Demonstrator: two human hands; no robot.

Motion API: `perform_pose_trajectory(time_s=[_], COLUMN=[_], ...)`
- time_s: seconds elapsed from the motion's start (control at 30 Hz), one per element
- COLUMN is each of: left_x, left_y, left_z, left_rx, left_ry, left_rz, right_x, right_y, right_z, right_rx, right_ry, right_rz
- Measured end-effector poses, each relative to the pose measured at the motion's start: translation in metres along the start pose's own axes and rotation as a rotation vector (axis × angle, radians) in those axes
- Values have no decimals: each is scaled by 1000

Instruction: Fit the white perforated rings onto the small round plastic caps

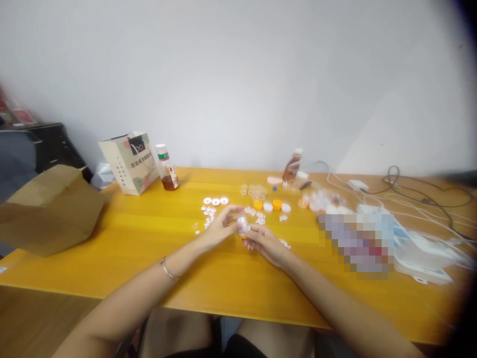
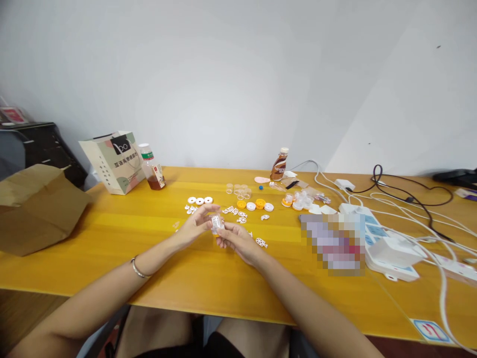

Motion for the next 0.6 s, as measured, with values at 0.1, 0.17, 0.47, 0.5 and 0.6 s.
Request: perform_pose_trajectory(time_s=[0.1,0.17,0.47,0.5,0.6], left_x=[1,-7,-12,-11,-9], left_y=[0,3,3,2,0], left_z=[-2,-3,-12,-12,-8], left_rx=[3,42,61,55,36], left_ry=[-11,63,-50,-53,-53], left_rz=[21,-62,-149,-140,-106], right_x=[1,2,6,6,5], right_y=[-1,-2,-4,-4,-4], right_z=[1,1,3,3,1], right_rx=[-2,2,7,5,16], right_ry=[9,2,-7,-14,-58], right_rz=[-4,-3,3,10,22])
Point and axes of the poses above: each hand's wrist, its own y-axis away from the middle knuckle, its own x-axis out of the back of the hand, z = x × y, the point moved 10 cm from there along -y, towards the middle knuckle, and after that the axes turned 10 degrees about z, right-handed, at the moved point
